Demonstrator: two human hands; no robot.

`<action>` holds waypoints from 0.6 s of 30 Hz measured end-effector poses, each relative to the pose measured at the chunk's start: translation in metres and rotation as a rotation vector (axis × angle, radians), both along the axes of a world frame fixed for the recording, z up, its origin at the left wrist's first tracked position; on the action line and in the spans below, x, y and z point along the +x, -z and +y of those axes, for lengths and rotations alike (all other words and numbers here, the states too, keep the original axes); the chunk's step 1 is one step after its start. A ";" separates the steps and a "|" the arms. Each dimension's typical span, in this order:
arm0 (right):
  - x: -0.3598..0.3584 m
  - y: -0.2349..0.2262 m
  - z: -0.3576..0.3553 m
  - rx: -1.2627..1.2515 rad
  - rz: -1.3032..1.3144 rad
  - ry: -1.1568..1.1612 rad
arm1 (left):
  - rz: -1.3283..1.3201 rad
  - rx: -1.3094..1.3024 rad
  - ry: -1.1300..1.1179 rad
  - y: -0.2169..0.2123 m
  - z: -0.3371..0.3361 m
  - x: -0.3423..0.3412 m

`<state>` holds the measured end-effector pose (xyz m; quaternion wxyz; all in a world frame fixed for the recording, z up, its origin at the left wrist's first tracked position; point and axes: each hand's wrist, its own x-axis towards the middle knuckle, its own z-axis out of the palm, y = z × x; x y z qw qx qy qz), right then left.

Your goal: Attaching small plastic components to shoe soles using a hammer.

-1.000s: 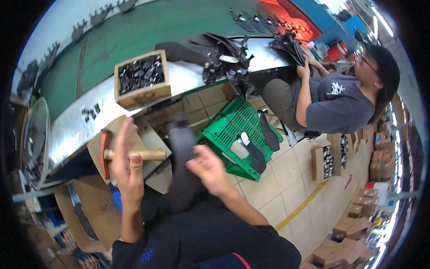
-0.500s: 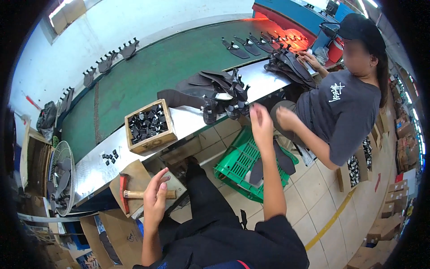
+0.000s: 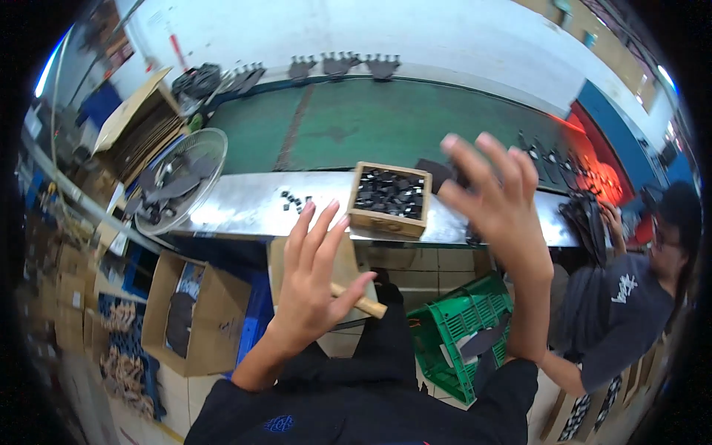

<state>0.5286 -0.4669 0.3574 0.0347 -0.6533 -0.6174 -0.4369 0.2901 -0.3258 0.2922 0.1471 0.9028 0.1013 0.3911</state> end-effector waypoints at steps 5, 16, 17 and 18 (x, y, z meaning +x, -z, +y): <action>-0.107 0.009 0.019 0.064 0.056 -0.643 | -0.037 -0.741 0.568 -0.003 0.019 -0.030; -0.134 0.217 0.006 -0.433 1.178 0.189 | -0.196 -0.981 -0.056 0.080 0.028 -0.077; -0.128 0.223 -0.009 -0.347 1.187 0.130 | -0.225 -0.835 -0.166 0.082 0.035 -0.068; -0.124 0.227 -0.023 -0.258 1.191 0.074 | -0.254 -0.686 -0.269 0.087 0.043 -0.056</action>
